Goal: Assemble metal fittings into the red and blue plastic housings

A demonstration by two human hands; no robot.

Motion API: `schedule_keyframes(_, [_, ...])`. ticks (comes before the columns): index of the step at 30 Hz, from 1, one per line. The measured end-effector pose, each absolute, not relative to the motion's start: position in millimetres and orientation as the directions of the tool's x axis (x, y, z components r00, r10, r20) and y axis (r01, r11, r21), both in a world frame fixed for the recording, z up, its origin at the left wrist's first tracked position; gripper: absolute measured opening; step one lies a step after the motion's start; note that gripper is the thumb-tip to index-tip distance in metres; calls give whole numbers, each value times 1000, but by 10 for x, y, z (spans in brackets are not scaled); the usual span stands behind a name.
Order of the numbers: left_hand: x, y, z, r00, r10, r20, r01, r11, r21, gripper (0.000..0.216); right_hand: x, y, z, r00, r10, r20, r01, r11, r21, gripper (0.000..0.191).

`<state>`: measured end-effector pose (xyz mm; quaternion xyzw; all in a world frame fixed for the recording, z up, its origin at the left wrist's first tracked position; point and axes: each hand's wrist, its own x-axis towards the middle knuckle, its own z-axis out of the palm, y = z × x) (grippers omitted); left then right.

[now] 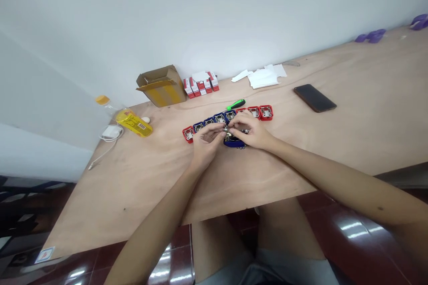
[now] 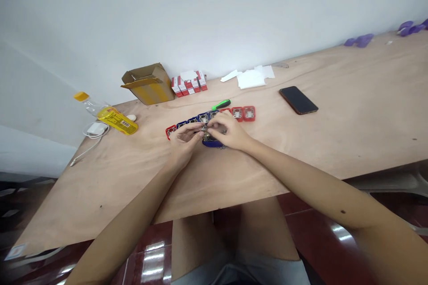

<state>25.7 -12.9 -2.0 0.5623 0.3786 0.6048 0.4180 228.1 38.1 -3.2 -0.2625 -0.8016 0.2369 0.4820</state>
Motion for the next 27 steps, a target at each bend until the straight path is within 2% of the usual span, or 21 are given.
schedule_keyframes(7, [249,-136,-44,57,907,416,-51,-414,909,18,2244,347,-89,-372,731,572,146,655,-741,6])
schedule_keyframes(19, [250,-203,-29,60,884,463,21,-465,885,14,2224,297,-71,-372,824,426,164,511,-844,14])
schedule_keyframes(24, [254,-217,-48,54,871,488,39,-490,871,12,2224,310,-67,-407,814,415,131,501,-855,17])
schedule_keyframes(27, [269,-235,-21,49,890,453,12,-454,891,17,2242,333,-79,-414,810,414,105,495,-863,19])
